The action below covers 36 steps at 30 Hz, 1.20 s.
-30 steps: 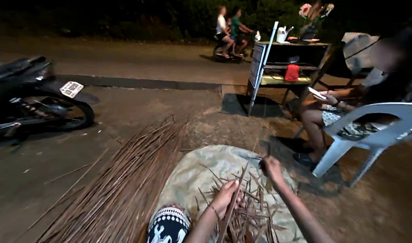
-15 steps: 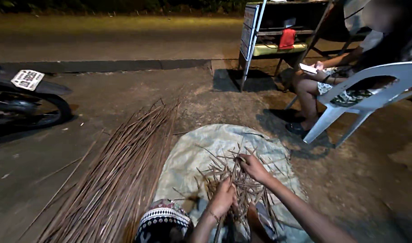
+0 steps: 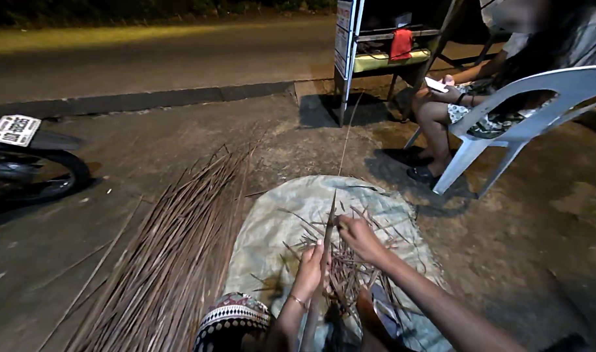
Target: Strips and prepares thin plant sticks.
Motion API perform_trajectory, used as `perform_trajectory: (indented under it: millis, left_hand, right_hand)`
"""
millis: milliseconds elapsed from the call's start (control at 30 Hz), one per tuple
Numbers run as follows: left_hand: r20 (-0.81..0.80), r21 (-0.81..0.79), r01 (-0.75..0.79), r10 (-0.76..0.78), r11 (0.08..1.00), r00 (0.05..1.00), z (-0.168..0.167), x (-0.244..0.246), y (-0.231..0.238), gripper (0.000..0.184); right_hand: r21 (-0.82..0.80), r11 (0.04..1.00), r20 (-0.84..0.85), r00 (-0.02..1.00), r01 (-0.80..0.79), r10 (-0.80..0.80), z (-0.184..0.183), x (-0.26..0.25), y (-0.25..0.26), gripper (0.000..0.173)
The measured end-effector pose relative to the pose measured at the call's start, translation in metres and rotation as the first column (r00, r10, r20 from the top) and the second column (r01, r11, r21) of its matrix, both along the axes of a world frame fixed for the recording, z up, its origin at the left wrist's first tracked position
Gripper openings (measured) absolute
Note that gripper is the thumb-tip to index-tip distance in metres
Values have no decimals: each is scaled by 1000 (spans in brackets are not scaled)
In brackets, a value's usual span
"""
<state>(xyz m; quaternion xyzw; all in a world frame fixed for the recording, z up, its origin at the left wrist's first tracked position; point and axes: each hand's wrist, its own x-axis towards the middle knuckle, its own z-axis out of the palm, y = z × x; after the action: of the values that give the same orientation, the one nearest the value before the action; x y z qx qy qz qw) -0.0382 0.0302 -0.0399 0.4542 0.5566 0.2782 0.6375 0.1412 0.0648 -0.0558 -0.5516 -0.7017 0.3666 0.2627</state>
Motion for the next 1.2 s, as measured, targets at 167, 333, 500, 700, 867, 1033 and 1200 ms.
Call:
perform_trajectory:
  millis: [167, 333, 500, 700, 867, 1033, 1200]
  left_hand:
    - [214, -94, -161, 178, 982, 961, -5, 2, 6, 51]
    - [269, -73, -100, 116, 992, 956, -10, 1, 5, 50]
    - [326, -72, -22, 44, 997, 944, -13, 5, 3, 47]
    - [365, -131, 74, -21, 989, 931, -19, 19, -8, 49]
    - [416, -139, 195, -122, 971, 901, -20, 16, -22, 51]
    - [388, -135, 87, -28, 987, 921, -19, 5, -14, 51]
    - [116, -32, -75, 79, 997, 990, -10, 2, 7, 50]
  right_hand:
    - [222, 946, 291, 942, -237, 168, 0, -29, -22, 20]
    - [79, 976, 441, 885, -205, 150, 11, -29, -17, 24]
    - [13, 996, 500, 863, -83, 65, 11, -21, -9, 31]
    - [37, 992, 570, 813, 123, -122, 0, 15, 9, 33]
    - [-62, 878, 596, 723, 475, -349, 9, 71, 25, 38]
    - [-43, 890, 502, 781, 453, -373, 24, 90, 27, 38]
    - [-220, 964, -320, 923, 148, -215, -1, 5, 14, 33]
